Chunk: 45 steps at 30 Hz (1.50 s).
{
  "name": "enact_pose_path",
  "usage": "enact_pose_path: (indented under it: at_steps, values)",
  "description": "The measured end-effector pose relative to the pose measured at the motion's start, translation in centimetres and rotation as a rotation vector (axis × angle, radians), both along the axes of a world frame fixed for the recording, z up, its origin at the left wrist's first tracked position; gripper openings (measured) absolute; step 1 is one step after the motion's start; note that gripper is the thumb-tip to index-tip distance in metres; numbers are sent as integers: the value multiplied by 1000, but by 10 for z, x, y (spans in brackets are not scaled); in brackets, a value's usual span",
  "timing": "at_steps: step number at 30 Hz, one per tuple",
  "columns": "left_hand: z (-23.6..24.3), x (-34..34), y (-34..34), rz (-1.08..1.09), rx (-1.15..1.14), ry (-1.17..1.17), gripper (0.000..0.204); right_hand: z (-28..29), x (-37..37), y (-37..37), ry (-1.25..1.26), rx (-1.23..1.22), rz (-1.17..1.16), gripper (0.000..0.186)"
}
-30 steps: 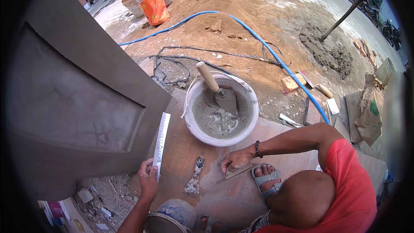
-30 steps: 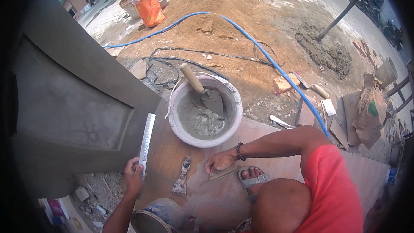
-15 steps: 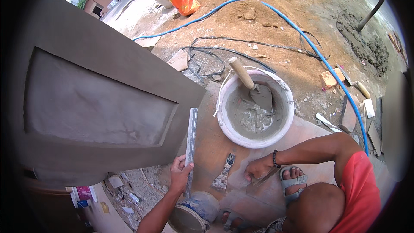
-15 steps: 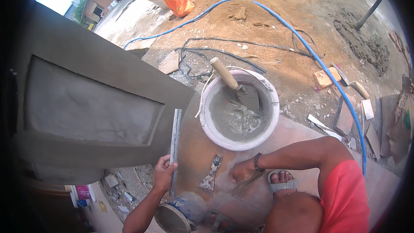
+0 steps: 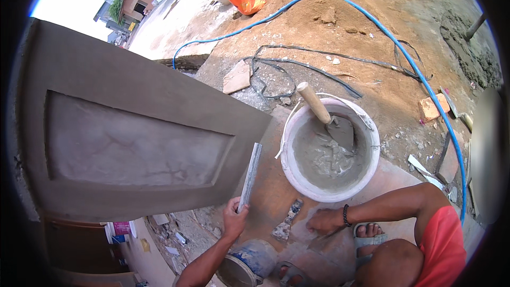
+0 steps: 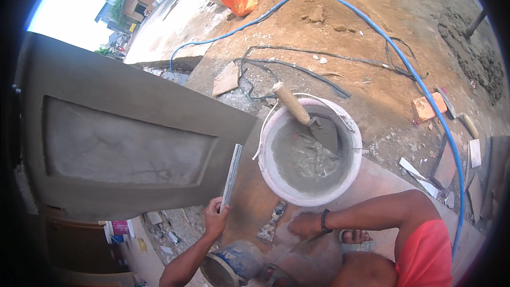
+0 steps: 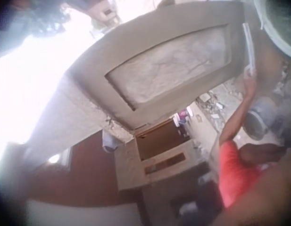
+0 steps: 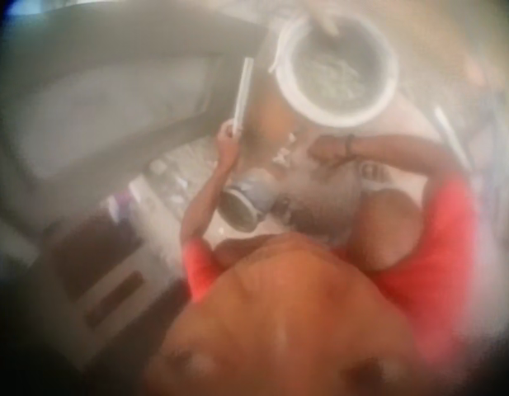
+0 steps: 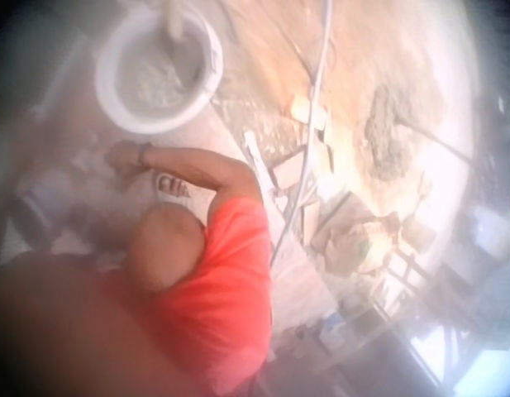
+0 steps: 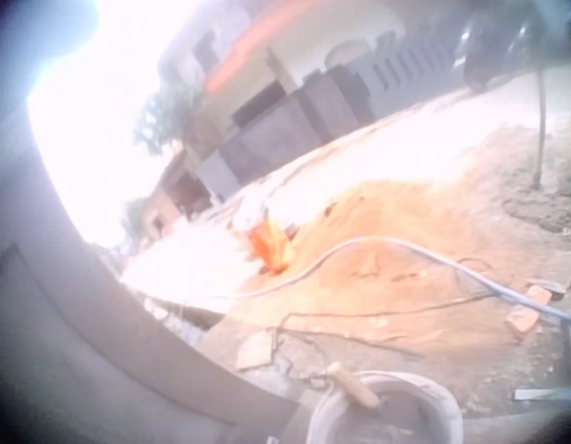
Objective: The person applies wet cement to the base of a wall using a trowel and a straight metal guide. They repeatedly scoop cement from a bucket, spread it along the wall edge, and smooth the surface with the guide and a wooden float.
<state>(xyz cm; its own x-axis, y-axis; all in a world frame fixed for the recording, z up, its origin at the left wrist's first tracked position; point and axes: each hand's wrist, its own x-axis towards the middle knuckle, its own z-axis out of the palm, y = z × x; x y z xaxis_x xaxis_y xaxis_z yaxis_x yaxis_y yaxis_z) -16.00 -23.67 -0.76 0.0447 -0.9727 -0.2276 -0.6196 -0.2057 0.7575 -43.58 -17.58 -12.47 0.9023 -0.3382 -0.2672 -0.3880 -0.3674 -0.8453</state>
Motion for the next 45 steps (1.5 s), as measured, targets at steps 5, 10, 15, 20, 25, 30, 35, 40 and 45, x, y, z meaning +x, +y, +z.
enact_pose_path:
  at_steps: [5, 10, 15, 20, 25, 30, 35, 40, 45]
  values:
    - [-6, -2, 5, -37, -17, -49, 23, -18, 12, 4, -107, -173, -12, 16]
    - [-20, -1, 7, -170, -112, -149, 26, -21, -5, 10, -18, -224, 75, 15]
    - [36, -33, 21, -284, -7, -533, 55, 26, -22, 27, 55, -344, -219, 18]
    - [-16, 8, 21, -63, -198, -45, 30, 94, 14, 16, -308, -116, -271, 28]
    - [-10, 11, 8, -186, -346, -232, 37, 124, 54, -15, -429, 634, -745, 40]
    - [-6, 25, 17, -215, -455, -392, 40, 101, 106, -60, -424, 967, -1009, 59]
    - [-3, 2, 17, -191, -426, -396, 37, 88, 109, -91, -541, 955, -1085, 49]
    - [-25, -3, 10, -191, -436, -400, 37, 88, 114, -97, -630, 849, -1266, 30]
    - [-15, 3, 5, -229, -469, -428, 36, 82, 128, -102, -689, 838, -1324, 26]
